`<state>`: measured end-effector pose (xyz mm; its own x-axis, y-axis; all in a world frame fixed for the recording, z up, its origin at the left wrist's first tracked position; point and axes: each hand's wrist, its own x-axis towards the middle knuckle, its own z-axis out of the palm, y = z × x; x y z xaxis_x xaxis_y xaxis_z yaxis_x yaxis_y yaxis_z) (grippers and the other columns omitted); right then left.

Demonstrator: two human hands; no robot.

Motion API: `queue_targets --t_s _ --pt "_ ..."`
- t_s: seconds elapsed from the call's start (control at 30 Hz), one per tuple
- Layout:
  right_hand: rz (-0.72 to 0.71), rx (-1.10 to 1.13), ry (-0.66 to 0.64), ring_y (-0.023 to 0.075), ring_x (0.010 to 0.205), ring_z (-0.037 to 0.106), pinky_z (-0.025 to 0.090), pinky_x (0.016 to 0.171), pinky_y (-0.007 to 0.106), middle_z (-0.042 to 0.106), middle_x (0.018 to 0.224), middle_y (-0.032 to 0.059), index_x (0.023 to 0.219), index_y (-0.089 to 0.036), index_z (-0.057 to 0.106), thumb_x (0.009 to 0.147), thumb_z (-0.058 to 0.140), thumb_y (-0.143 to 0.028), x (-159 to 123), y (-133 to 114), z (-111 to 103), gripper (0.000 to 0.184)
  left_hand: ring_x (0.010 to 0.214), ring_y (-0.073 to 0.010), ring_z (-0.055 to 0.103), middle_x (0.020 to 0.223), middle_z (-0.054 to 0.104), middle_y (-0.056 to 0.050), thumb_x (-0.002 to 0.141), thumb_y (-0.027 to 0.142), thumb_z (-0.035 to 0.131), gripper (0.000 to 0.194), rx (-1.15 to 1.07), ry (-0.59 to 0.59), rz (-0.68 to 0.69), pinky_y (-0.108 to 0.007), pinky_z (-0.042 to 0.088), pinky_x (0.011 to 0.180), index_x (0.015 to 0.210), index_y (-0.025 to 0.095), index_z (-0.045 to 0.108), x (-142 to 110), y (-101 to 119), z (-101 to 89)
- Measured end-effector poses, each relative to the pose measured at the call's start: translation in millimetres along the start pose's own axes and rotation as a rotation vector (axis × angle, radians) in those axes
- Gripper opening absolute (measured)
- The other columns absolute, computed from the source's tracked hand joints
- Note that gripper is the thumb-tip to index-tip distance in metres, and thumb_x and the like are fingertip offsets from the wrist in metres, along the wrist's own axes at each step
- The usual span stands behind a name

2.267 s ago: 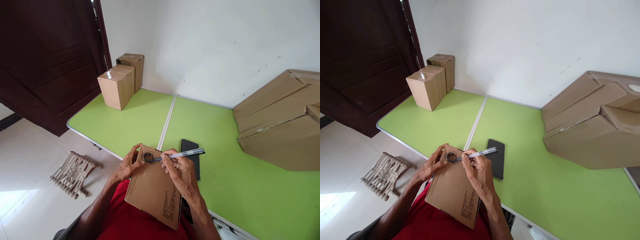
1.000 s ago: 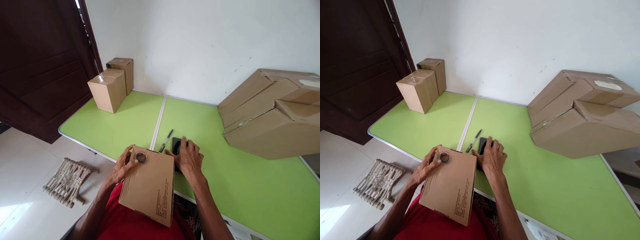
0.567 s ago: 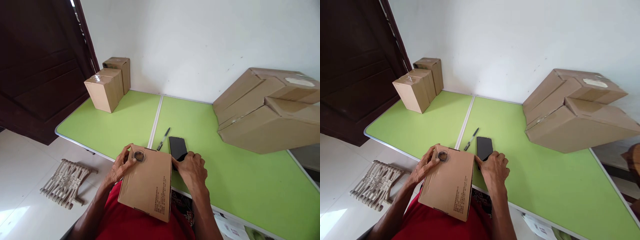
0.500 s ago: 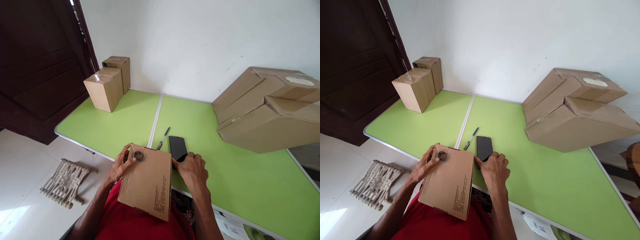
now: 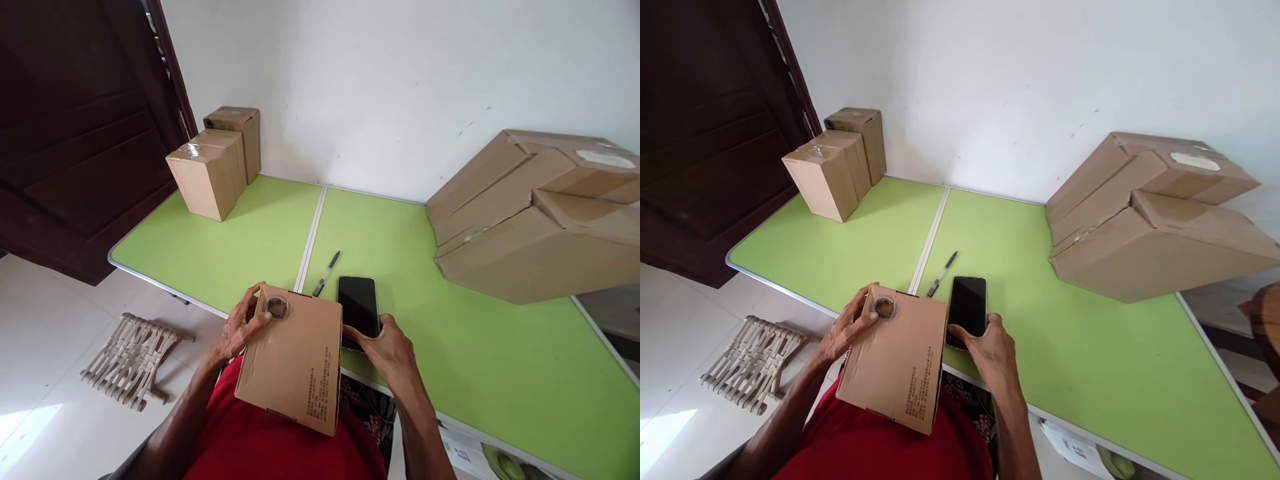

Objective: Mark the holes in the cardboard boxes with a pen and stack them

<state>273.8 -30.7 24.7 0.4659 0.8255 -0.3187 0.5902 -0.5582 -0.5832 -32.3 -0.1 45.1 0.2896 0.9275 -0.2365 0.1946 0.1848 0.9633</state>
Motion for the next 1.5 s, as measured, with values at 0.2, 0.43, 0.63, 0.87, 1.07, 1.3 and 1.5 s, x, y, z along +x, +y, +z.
queue_targets --t_s 0.2,0.43,0.63,0.87,1.07,1.3,1.5 --pt "0.023 0.607 -0.167 0.0327 0.094 0.081 0.07 0.071 0.045 0.082 0.113 0.0127 0.108 -0.023 0.067 0.077 0.082 -0.06 -21 13 -8 0.05 0.139 -0.0379 0.062 0.147 0.068 -0.015 0.092 0.063 0.069 0.085 -0.011 -0.002 -0.001 -0.045 0.055 0.108 0.161 0.02 0.044 -2 1 0.2" --pt "0.21 1.321 -0.244 0.0349 0.116 0.079 0.072 0.091 0.048 0.082 0.127 0.0093 0.113 -0.026 0.08 0.07 0.098 -0.035 -52 27 -32 0.047 0.139 -0.0366 0.062 0.153 0.064 -0.015 0.091 0.056 0.073 0.093 -0.07 -0.069 0.0 -0.053 0.051 0.116 0.168 0.023 0.032 -4 -2 -1.1" --pt "0.081 1.402 -0.519 0.033 0.096 0.083 0.071 0.068 0.04 0.082 0.126 0.0127 0.114 -0.032 0.085 0.079 0.094 -0.044 -80 -12 -24 0.038 0.145 -0.0376 0.058 0.159 0.058 -0.016 0.09 0.051 0.078 0.098 -0.107 -0.096 0.035 -0.056 0.049 0.12 0.17 0.027 0.026 -8 -6 4.1" --pt "-0.016 1.507 -0.958 0.033 0.099 0.081 0.068 0.083 0.047 0.083 0.12 0.0147 0.123 -0.026 0.084 0.094 0.065 -0.08 -96 -77 33 0.064 0.131 -0.0389 0.064 0.142 0.067 -0.016 0.09 0.059 0.07 0.095 -0.03 -0.05 0.162 -0.053 0.05 0.116 0.17 0.021 0.034 -7 -9 13.2" --pt "-0.001 1.529 -0.99 0.0335 0.105 0.08 0.066 0.09 0.048 0.083 0.118 0.0133 0.121 -0.026 0.084 0.099 0.052 -0.081 -94 -87 53 0.067 0.129 -0.0417 0.062 0.133 0.072 -0.015 0.083 0.066 0.071 0.098 -0.043 -0.011 0.178 -0.053 0.054 0.11 0.166 0.023 0.043 -6 -10 9.1" --pt "0.022 1.535 -0.968 0.0339 0.108 0.079 0.066 0.092 0.049 0.084 0.114 0.0127 0.125 -0.027 0.084 0.097 0.057 -0.081 -97 -87 49 0.067 0.112 -0.0338 0.066 0.131 0.069 -0.016 0.088 0.077 0.061 0.103 0.024 -0.05 0.238 -0.046 0.055 0.1 0.169 0.018 0.035 -2 -23 6.5" --pt "0.079 1.542 -0.937 0.0357 0.108 0.079 0.063 0.097 0.052 0.085 0.111 0.0141 0.119 -0.024 0.086 0.09 0.07 -0.08 -101 -83 50 0.065 0.109 -0.0318 0.066 0.135 0.067 -0.015 0.089 0.078 0.062 0.101 -0.001 -0.067 0.27 -0.046 0.055 0.098 0.168 0.022 0.033 1 -32 6.0"
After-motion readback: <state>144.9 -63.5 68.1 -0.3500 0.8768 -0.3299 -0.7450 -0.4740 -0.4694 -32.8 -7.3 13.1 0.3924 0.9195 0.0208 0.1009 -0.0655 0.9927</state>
